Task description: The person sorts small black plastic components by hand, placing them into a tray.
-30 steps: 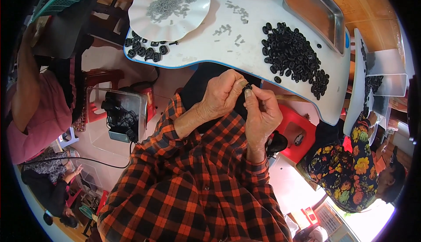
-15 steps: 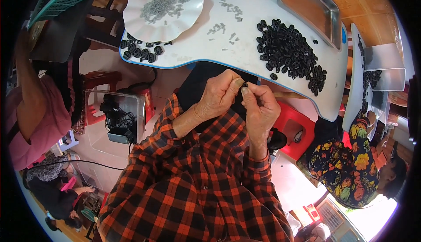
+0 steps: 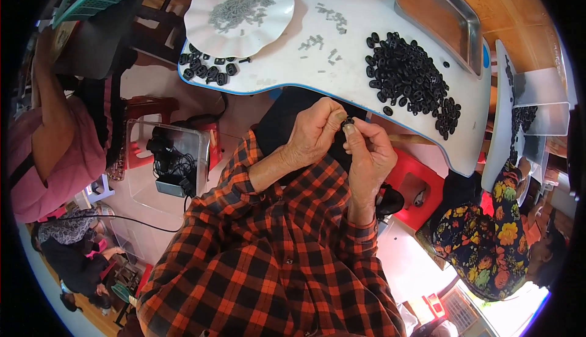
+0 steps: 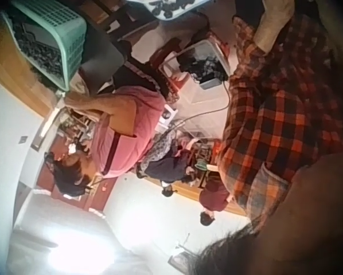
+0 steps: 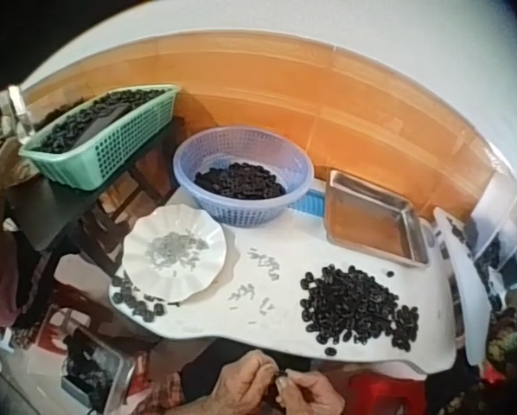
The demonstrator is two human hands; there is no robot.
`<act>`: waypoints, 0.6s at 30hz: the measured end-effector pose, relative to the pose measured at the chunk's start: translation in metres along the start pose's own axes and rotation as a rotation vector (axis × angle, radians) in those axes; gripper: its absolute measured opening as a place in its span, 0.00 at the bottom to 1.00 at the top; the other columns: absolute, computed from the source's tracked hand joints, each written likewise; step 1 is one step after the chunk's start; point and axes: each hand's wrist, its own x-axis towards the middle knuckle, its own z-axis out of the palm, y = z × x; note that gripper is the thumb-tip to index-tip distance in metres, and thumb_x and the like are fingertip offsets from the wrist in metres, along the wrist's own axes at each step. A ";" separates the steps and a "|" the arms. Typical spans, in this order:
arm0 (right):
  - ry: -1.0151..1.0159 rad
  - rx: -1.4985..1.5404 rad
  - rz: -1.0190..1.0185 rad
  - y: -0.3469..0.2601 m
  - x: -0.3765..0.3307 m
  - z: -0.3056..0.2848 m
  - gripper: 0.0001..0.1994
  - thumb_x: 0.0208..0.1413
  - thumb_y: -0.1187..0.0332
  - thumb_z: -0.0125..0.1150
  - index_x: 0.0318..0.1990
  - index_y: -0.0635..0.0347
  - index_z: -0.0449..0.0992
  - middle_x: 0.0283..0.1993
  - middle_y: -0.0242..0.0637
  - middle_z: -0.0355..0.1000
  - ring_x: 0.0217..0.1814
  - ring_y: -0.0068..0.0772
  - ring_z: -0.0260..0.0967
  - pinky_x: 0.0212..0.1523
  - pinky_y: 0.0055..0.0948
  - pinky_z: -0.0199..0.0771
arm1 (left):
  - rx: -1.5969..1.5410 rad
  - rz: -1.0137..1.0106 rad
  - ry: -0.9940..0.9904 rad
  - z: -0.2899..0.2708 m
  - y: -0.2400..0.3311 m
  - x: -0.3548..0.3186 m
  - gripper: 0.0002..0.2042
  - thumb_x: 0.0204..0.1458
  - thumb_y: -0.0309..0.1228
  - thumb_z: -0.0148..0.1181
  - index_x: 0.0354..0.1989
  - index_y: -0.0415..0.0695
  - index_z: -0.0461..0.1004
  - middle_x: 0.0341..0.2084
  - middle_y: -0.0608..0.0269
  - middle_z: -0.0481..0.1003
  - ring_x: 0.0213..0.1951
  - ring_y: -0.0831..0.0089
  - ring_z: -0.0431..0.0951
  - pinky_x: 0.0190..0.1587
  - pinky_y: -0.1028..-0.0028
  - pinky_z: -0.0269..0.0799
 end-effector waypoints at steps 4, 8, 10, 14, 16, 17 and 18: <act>0.013 0.008 0.002 -0.001 -0.003 0.001 0.04 0.51 0.77 0.62 0.35 0.65 0.76 0.28 0.28 0.71 0.25 0.12 0.64 0.26 0.13 0.65 | 0.075 0.100 0.036 0.001 0.001 0.000 0.06 0.57 0.27 0.53 0.30 0.37 0.68 0.22 0.56 0.69 0.22 0.65 0.72 0.24 0.71 0.67; -0.003 -0.043 -0.052 0.002 -0.003 -0.002 0.04 0.51 0.79 0.61 0.35 0.66 0.76 0.28 0.28 0.71 0.26 0.13 0.64 0.26 0.13 0.65 | 0.109 0.139 0.038 0.001 0.002 0.000 0.07 0.55 0.26 0.54 0.28 0.37 0.68 0.21 0.57 0.69 0.22 0.63 0.73 0.24 0.71 0.67; -0.001 -0.040 -0.073 0.006 -0.004 -0.002 0.04 0.51 0.79 0.61 0.35 0.66 0.76 0.28 0.28 0.71 0.26 0.13 0.64 0.26 0.13 0.65 | 0.097 0.170 0.058 0.004 0.000 -0.001 0.07 0.57 0.26 0.53 0.29 0.36 0.68 0.20 0.59 0.68 0.20 0.71 0.70 0.22 0.74 0.65; -0.015 -0.036 -0.066 0.007 -0.003 -0.003 0.04 0.52 0.80 0.60 0.35 0.66 0.76 0.28 0.28 0.71 0.26 0.13 0.64 0.27 0.13 0.65 | 0.057 0.108 0.034 0.007 -0.003 -0.003 0.07 0.57 0.27 0.52 0.29 0.36 0.68 0.19 0.59 0.68 0.20 0.69 0.72 0.22 0.73 0.66; -0.009 -0.026 -0.048 0.005 -0.001 -0.004 0.04 0.52 0.79 0.60 0.35 0.66 0.76 0.29 0.28 0.71 0.26 0.13 0.64 0.27 0.13 0.65 | -0.039 0.030 -0.006 0.006 -0.001 -0.002 0.08 0.59 0.29 0.50 0.30 0.37 0.68 0.19 0.61 0.68 0.19 0.73 0.71 0.21 0.75 0.66; -0.005 -0.014 -0.029 0.004 -0.001 -0.004 0.04 0.52 0.79 0.60 0.36 0.66 0.76 0.29 0.29 0.72 0.26 0.13 0.64 0.27 0.13 0.66 | -0.132 -0.049 -0.045 0.005 0.000 -0.001 0.10 0.61 0.30 0.48 0.31 0.37 0.68 0.18 0.63 0.68 0.17 0.78 0.70 0.20 0.78 0.65; 0.001 -0.016 -0.031 0.003 -0.001 -0.006 0.04 0.52 0.79 0.60 0.36 0.66 0.76 0.29 0.29 0.72 0.26 0.13 0.64 0.27 0.13 0.66 | -0.134 -0.047 -0.051 0.005 0.001 -0.001 0.10 0.61 0.30 0.48 0.31 0.37 0.68 0.18 0.63 0.68 0.17 0.78 0.70 0.20 0.78 0.65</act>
